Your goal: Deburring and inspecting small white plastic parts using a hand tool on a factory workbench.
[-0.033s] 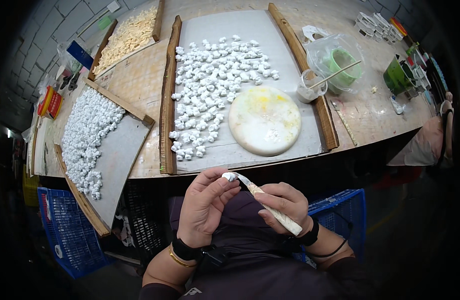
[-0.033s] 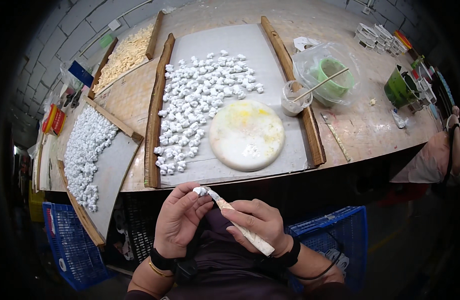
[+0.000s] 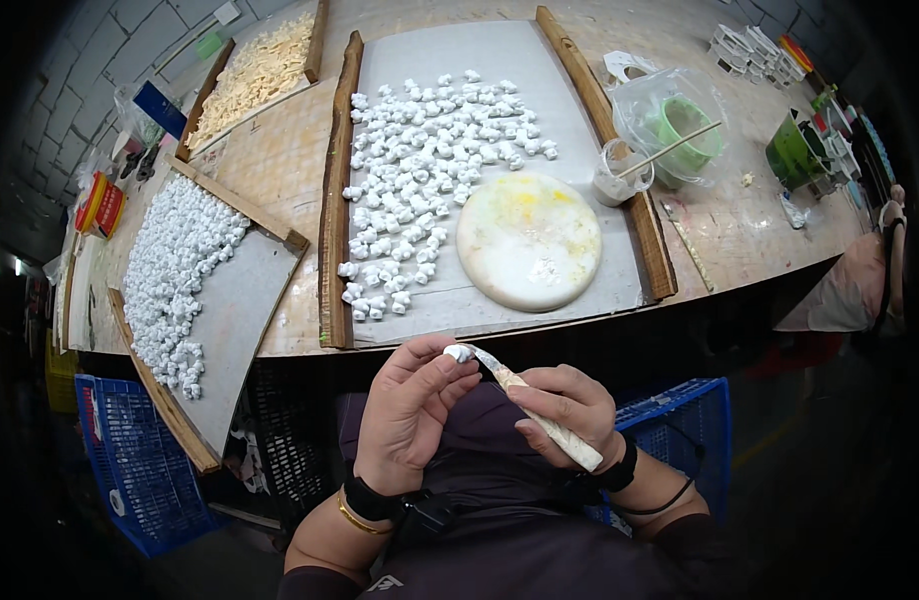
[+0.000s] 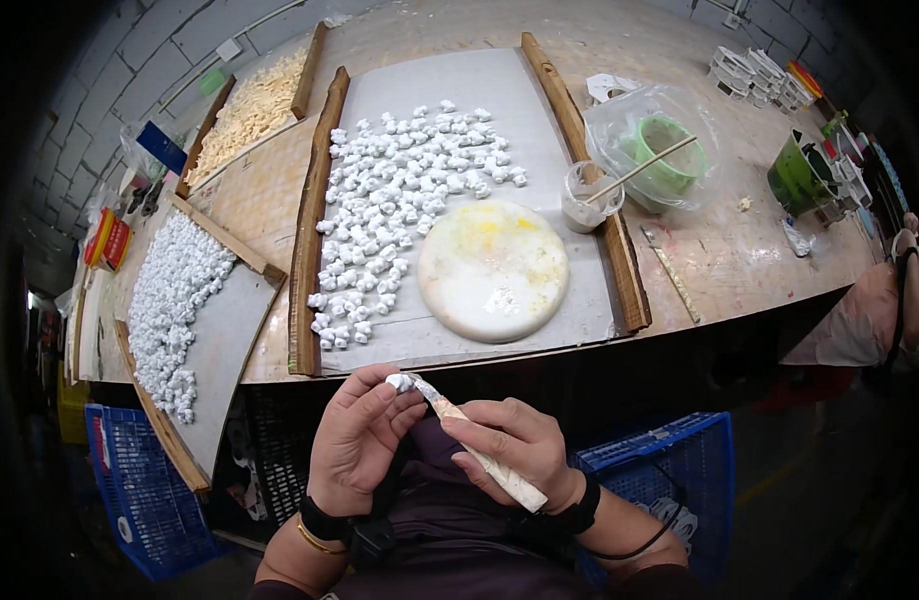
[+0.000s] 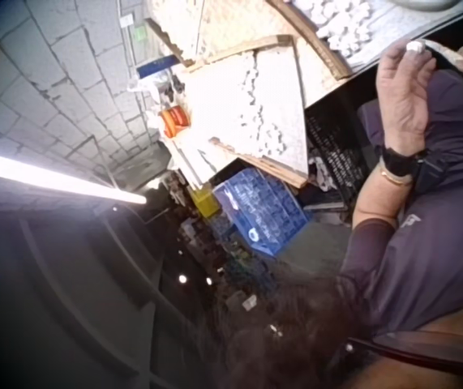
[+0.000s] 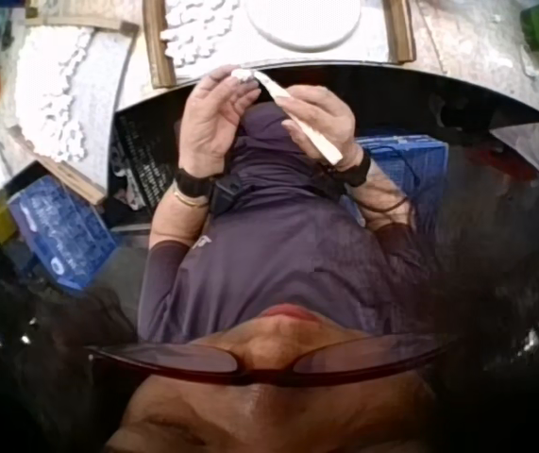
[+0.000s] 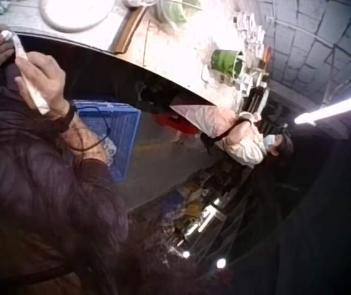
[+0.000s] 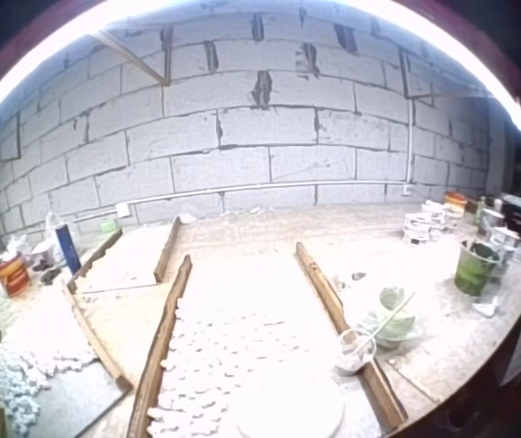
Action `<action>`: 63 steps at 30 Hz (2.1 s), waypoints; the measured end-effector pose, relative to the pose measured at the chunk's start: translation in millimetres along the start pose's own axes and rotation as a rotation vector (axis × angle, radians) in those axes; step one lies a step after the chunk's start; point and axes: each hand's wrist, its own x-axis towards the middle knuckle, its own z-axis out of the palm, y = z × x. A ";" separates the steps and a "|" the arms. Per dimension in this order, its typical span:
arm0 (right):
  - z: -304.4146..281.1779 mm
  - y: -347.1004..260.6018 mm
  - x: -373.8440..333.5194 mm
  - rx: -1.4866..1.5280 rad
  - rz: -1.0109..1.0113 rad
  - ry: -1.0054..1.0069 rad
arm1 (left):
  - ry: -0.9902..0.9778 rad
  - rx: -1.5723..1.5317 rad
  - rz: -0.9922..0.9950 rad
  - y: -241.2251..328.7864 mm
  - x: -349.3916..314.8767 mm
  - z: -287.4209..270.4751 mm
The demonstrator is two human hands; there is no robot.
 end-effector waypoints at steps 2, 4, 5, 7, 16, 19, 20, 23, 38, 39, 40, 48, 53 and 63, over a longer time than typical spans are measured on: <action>0.6 0.1 0.0 -0.013 -0.010 0.000 | -0.008 -0.005 0.000 0.1 -0.1 0.6; 1.0 2.3 -0.6 -0.038 -0.050 -0.027 | -0.011 -0.010 0.001 0.5 -0.3 1.6; 1.1 3.2 -0.8 -0.051 -0.069 -0.040 | -0.012 -0.010 0.000 0.5 -0.1 1.6; 1.2 4.4 -1.1 -0.068 -0.090 -0.033 | -0.012 -0.011 -0.002 0.3 0.4 1.1; -8.7 -0.5 -2.8 -0.055 -0.041 -0.023 | -0.003 0.044 0.032 1.0 -0.1 2.2; -9.4 -0.9 -1.6 -0.053 -0.037 -0.019 | 0.001 0.066 0.040 1.7 -0.3 4.0; -9.1 -1.3 -1.2 -0.054 -0.035 -0.019 | -0.005 0.068 0.040 1.7 -0.5 4.2; -6.0 -0.1 -1.6 -0.037 -0.054 -0.004 | -0.016 0.071 0.041 1.0 -0.5 4.3; -3.3 3.7 -1.6 -0.117 -0.107 -0.005 | -0.018 0.045 0.010 0.2 -0.5 4.9; -3.2 4.0 -1.9 -0.125 -0.107 -0.012 | -0.021 0.047 0.012 0.1 -0.3 4.9; -3.0 4.2 -2.3 -0.133 -0.108 -0.020 | -0.024 0.048 0.013 0.0 -0.2 4.9; -8.4 3.1 -6.2 -0.132 -0.096 -0.022 | 0.007 0.052 0.024 2.6 -1.7 5.9; -6.7 2.3 -4.6 -0.111 -0.105 -0.022 | -0.008 0.062 0.029 1.4 -1.2 5.1; -5.4 3.7 -3.1 -0.174 -0.110 -0.013 | -0.005 0.086 0.039 1.1 -2.3 7.4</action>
